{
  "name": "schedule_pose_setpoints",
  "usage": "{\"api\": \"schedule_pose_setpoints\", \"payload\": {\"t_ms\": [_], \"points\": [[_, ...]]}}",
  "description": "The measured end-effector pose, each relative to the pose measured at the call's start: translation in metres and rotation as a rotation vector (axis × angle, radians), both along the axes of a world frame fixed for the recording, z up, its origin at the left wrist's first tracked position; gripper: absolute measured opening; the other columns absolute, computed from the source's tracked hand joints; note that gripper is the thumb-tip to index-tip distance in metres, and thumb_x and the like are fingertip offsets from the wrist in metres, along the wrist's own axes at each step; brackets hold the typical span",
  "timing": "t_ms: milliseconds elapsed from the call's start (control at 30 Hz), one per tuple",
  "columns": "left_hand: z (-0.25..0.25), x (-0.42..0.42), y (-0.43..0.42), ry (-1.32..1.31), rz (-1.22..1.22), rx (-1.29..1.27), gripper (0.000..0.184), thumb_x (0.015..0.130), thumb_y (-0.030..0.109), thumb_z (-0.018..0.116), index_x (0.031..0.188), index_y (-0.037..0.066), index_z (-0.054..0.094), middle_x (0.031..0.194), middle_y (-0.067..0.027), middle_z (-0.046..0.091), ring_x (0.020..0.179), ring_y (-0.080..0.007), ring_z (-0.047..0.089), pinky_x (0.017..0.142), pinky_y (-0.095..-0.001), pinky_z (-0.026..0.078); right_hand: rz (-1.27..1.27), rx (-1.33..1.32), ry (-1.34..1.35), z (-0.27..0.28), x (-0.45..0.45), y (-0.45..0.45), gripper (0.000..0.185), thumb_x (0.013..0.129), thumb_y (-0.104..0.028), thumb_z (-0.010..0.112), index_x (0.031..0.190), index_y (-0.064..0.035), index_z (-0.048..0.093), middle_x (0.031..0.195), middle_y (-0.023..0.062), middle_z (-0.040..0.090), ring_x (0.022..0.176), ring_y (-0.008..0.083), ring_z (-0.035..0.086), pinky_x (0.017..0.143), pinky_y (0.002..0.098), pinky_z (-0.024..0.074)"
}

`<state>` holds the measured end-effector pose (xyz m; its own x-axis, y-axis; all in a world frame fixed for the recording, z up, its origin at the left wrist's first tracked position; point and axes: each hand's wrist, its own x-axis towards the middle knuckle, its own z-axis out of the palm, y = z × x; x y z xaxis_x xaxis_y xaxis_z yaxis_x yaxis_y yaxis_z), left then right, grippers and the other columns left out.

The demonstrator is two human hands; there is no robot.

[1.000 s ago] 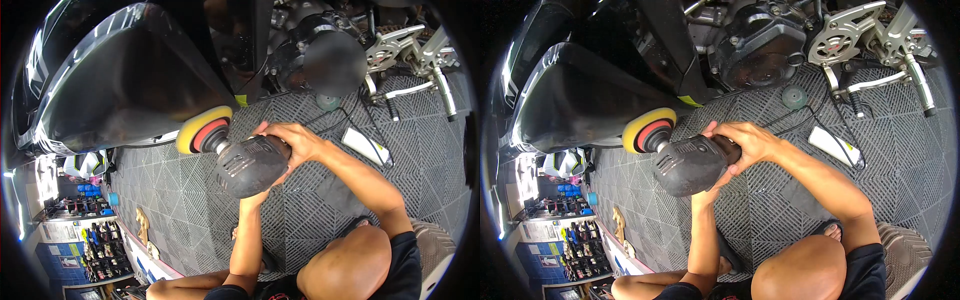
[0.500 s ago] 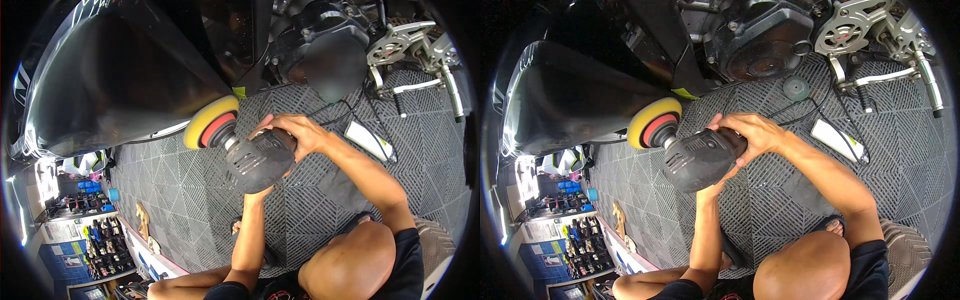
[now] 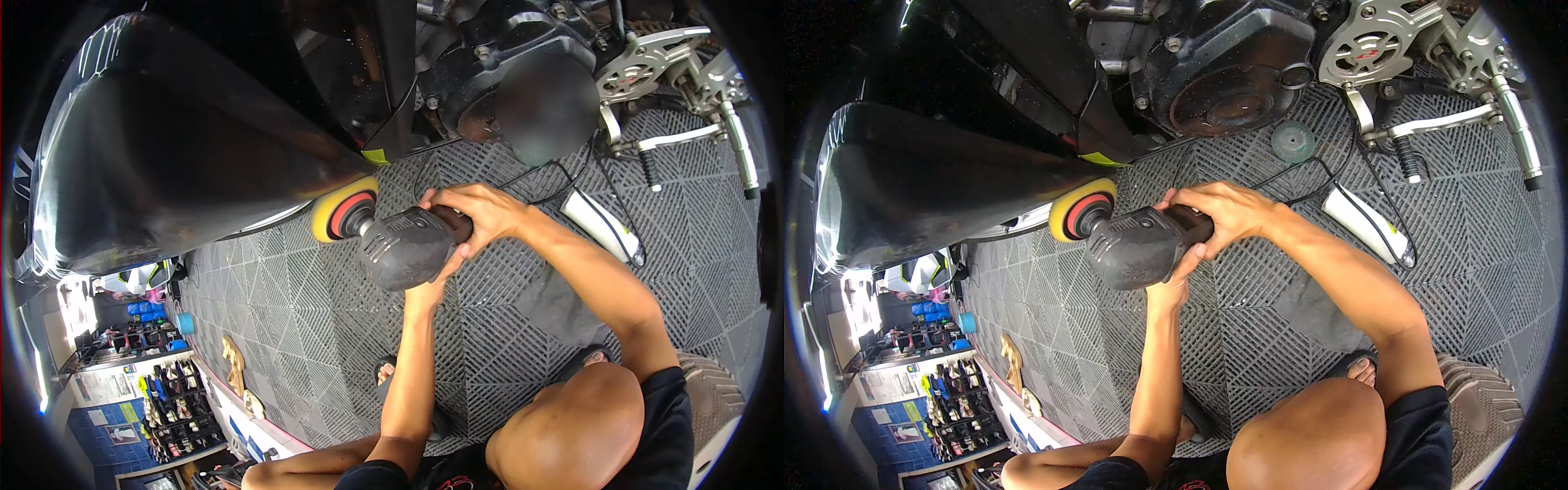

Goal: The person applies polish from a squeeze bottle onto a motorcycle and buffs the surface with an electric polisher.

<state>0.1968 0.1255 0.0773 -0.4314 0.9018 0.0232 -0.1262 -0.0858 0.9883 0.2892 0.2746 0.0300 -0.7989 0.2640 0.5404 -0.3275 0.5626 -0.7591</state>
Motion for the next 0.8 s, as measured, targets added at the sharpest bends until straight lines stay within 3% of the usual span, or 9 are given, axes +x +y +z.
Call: {"api": "schedule_pose_setpoints", "payload": {"t_ms": [300, 400, 500, 633, 733, 800], "points": [[-0.002, -0.002, 0.001, 0.035, -0.023, 0.037, 0.078, 0.069, -0.001, 0.080, 0.136, 0.010, 0.041, 0.146, -0.0127, 0.039, 0.132, -0.0251, 0.039, 0.109, -0.0412, 0.037, -0.005, -0.014, 0.056, 0.004, 0.002, -0.001, 0.084, 0.050, -0.024, 0.079, 0.128, -0.0085, 0.051, 0.110, 0.0154, 0.064, 0.098, 0.0363, 0.064, 0.083, 0.0431, 0.0530], [-0.006, -0.004, 0.005, -0.048, -0.026, 0.066, 0.078, 0.068, -0.001, 0.080, 0.135, 0.010, 0.041, 0.145, -0.0133, 0.039, 0.132, -0.0254, 0.039, 0.109, -0.0409, 0.037, -0.002, 0.010, -0.089, 0.013, 0.008, 0.003, 0.084, 0.050, -0.024, 0.079, 0.128, -0.0090, 0.051, 0.114, 0.0166, 0.064, 0.100, 0.0370, 0.063, 0.084, 0.0432, 0.0528], [-0.003, 0.002, -0.001, -0.118, 0.036, 0.039, 0.079, 0.067, 0.001, 0.081, 0.135, 0.011, 0.041, 0.145, -0.0137, 0.039, 0.131, -0.0260, 0.040, 0.110, -0.0421, 0.035, 0.017, 0.026, -0.071, 0.023, 0.007, 0.000, 0.081, 0.053, -0.025, 0.078, 0.128, -0.0088, 0.051, 0.107, 0.0185, 0.066, 0.094, 0.0376, 0.065, 0.081, 0.0434, 0.0538], [0.003, 0.014, -0.018, -0.195, 0.084, 0.021, 0.081, 0.067, 0.008, 0.081, 0.137, 0.008, 0.041, 0.146, -0.0121, 0.038, 0.129, -0.0259, 0.041, 0.112, -0.0433, 0.032, 0.050, -0.074, -0.250, 0.037, 0.022, -0.021, 0.076, 0.059, -0.026, 0.075, 0.128, -0.0083, 0.051, 0.095, 0.0204, 0.068, 0.083, 0.0382, 0.067, 0.073, 0.0431, 0.0554], [0.014, 0.026, -0.037, -0.142, 0.104, -0.068, 0.083, 0.067, 0.010, 0.081, 0.139, 0.005, 0.039, 0.145, -0.0116, 0.039, 0.130, -0.0260, 0.040, 0.111, -0.0427, 0.033, 0.092, -0.194, -0.157, 0.031, 0.027, -0.045, 0.070, 0.061, -0.027, 0.076, 0.122, -0.0039, 0.051, 0.094, 0.0199, 0.067, 0.082, 0.0386, 0.067, 0.070, 0.0422, 0.0552], [0.014, 0.031, -0.057, -0.054, 0.107, -0.104, 0.087, 0.065, 0.017, 0.084, 0.138, 0.003, 0.039, 0.141, -0.0102, 0.042, 0.127, -0.0255, 0.042, 0.109, -0.0429, 0.035, 0.121, -0.188, -0.083, 0.024, 0.031, -0.063, 0.071, 0.061, -0.027, 0.078, 0.121, -0.0030, 0.050, 0.095, 0.0194, 0.064, 0.086, 0.0388, 0.065, 0.075, 0.0441, 0.0535]]}}
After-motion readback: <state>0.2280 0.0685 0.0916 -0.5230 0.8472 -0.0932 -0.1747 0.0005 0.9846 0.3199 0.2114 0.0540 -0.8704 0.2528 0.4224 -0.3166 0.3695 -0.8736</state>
